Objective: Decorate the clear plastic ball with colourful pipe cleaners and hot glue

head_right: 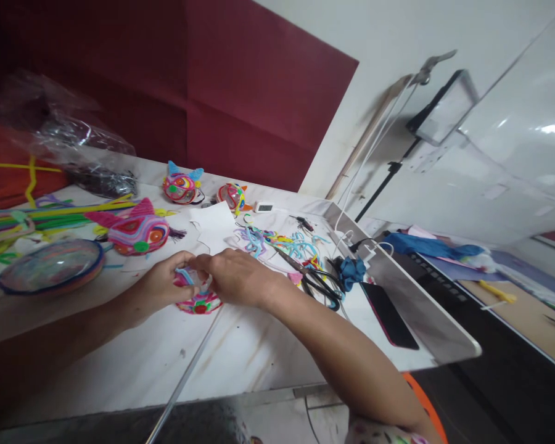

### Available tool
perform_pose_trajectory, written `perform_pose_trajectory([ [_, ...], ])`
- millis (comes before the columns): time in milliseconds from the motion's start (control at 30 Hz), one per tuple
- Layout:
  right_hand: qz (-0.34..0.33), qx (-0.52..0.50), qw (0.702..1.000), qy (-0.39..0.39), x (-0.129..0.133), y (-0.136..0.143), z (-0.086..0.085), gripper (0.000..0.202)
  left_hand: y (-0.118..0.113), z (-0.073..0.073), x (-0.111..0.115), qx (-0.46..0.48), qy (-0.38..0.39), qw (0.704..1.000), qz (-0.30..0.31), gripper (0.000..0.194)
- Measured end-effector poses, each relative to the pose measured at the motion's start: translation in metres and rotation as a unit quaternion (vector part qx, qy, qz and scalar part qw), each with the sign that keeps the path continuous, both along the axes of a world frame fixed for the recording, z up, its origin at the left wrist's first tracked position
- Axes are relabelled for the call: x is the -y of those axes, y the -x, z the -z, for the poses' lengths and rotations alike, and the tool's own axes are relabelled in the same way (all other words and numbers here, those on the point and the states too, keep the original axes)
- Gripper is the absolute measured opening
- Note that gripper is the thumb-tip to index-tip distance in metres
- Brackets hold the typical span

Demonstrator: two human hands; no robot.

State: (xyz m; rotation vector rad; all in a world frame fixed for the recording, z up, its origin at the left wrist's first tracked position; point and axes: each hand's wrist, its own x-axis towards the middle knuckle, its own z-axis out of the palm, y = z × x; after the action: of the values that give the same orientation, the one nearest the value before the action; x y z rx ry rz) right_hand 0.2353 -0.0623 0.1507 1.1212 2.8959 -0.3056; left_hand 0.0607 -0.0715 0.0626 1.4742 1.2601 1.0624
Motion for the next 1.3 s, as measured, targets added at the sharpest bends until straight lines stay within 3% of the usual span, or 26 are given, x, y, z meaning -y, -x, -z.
perform_pose_trajectory([
  [367,-0.038,0.061,0.997,-0.013,-0.002,0.012,-0.01,0.027,-0.001,0.0,-0.001,0.0,-0.056,0.998,0.009,0.024],
  [600,-0.084,0.077,0.993,-0.013,-0.009,0.018,-0.014,0.019,-0.002,-0.004,0.001,0.016,-0.033,0.999,0.005,0.029],
  [867,-0.044,0.123,0.991,-0.019,-0.02,0.025,-0.025,0.023,0.0,0.0,-0.002,-0.026,-0.028,0.999,0.017,0.037],
  [1000,-0.047,0.084,0.995,0.029,-0.028,0.019,-0.022,0.011,0.0,0.0,-0.002,-0.051,-0.007,0.999,0.0,0.036],
  [1200,-0.045,0.029,0.992,0.118,-0.039,0.008,-0.018,0.02,-0.002,-0.002,-0.001,-0.048,0.021,0.999,-0.006,0.041],
  [1300,-0.025,0.029,0.996,0.08,-0.04,0.009,-0.02,0.015,-0.004,-0.005,-0.001,-0.048,0.024,0.999,-0.006,0.04],
])
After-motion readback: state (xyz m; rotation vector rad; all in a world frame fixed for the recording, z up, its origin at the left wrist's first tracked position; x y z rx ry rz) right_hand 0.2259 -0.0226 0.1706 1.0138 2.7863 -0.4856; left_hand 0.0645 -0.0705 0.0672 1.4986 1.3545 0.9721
